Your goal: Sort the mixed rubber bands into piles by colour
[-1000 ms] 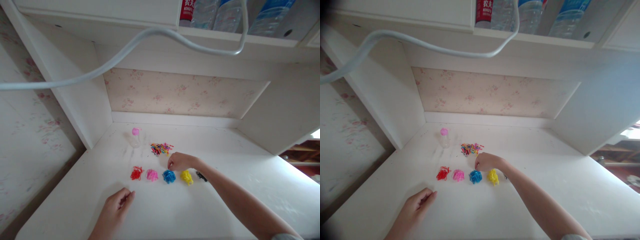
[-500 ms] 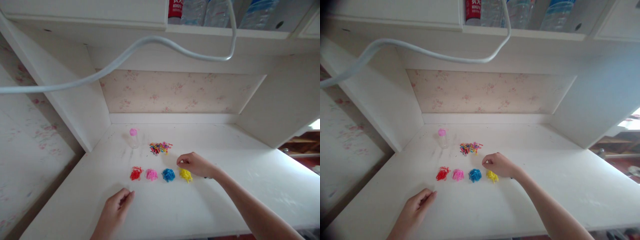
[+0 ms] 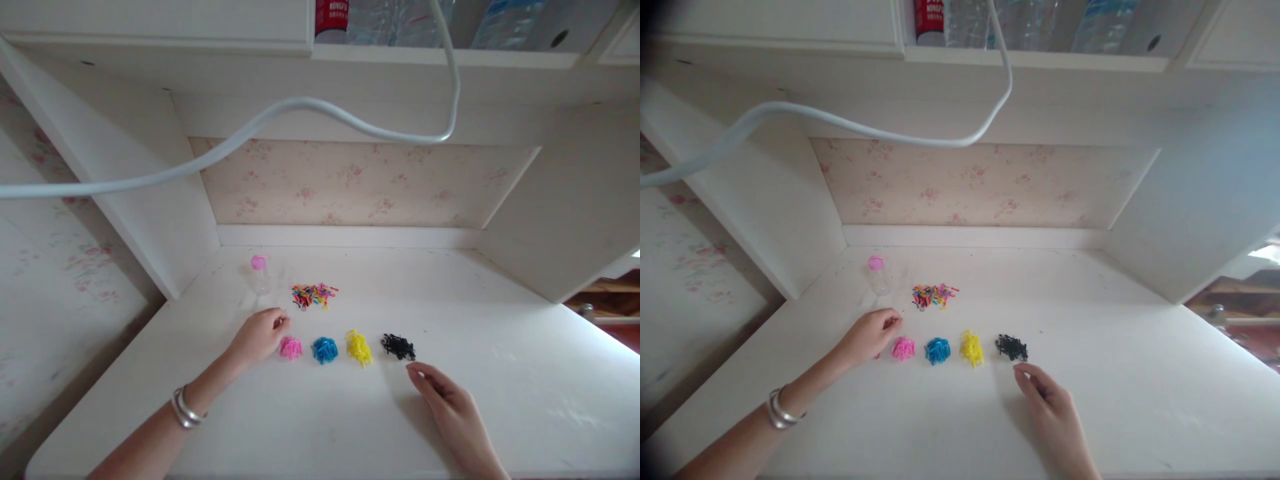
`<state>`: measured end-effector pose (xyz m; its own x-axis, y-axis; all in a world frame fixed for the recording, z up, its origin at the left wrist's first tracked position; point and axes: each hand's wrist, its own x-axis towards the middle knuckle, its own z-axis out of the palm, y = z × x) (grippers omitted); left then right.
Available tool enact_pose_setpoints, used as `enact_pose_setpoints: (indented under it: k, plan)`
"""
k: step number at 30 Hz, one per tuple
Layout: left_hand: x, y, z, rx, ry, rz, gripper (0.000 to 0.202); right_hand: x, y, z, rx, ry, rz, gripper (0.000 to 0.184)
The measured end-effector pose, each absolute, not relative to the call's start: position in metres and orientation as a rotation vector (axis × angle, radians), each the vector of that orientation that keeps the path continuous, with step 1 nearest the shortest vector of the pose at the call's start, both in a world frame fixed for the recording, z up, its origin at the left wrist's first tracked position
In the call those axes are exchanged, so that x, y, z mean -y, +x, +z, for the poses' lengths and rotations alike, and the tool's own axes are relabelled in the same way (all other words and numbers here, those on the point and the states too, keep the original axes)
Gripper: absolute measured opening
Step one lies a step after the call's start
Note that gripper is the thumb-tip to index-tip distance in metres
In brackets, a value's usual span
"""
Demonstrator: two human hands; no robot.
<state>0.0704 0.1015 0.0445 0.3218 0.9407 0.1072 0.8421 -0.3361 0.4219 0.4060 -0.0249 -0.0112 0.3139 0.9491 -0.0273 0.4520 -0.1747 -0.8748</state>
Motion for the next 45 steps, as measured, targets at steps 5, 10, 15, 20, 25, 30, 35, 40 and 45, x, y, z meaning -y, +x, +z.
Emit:
enact_pose_setpoints:
  k: [5, 10, 15, 20, 25, 30, 35, 40, 45]
  plan:
    - [-0.16, 0.088, 0.032, -1.739, 2.344, 0.44, 0.02, 0.026, 0.404, -0.014, 1.274, -1.76, 0.774, 0.041]
    - [-0.186, 0.098, 0.02, -1.788, 2.371, 0.354, 0.019, 0.026, 0.405, -0.014, 1.274, -1.733, 0.782, 0.044]
    - [-0.195, 0.099, 0.012, -1.782, 2.377, 0.268, 0.021, 0.025, 0.407, -0.016, 1.302, -1.712, 0.776, 0.04]
    - [-0.201, 0.096, 0.007, -1.773, 2.369, 0.219, 0.03, 0.026, 0.407, -0.015, 1.3, -1.708, 0.786, 0.039]
    - [-0.203, 0.093, 0.005, -1.747, 2.377, 0.246, 0.03, 0.026, 0.408, -0.017, 1.326, -1.709, 0.795, 0.039]
    - [-0.2, 0.091, 0.011, -1.745, 2.381, 0.304, 0.02, 0.022, 0.408, -0.021, 1.354, -1.737, 0.815, 0.041]
    - [-0.202, 0.09, 0.015, -1.782, 2.336, 0.255, 0.022, 0.019, 0.406, -0.018, 1.37, -1.758, 0.824, 0.043]
    - [-0.211, 0.098, 0.012, -1.87, 2.222, 0.137, 0.031, 0.02, 0.405, -0.016, 1.373, -1.762, 0.815, 0.044]
    - [-0.216, 0.105, 0.012, -1.842, 2.181, 0.065, 0.031, 0.023, 0.406, -0.019, 1.368, -1.754, 0.822, 0.042]
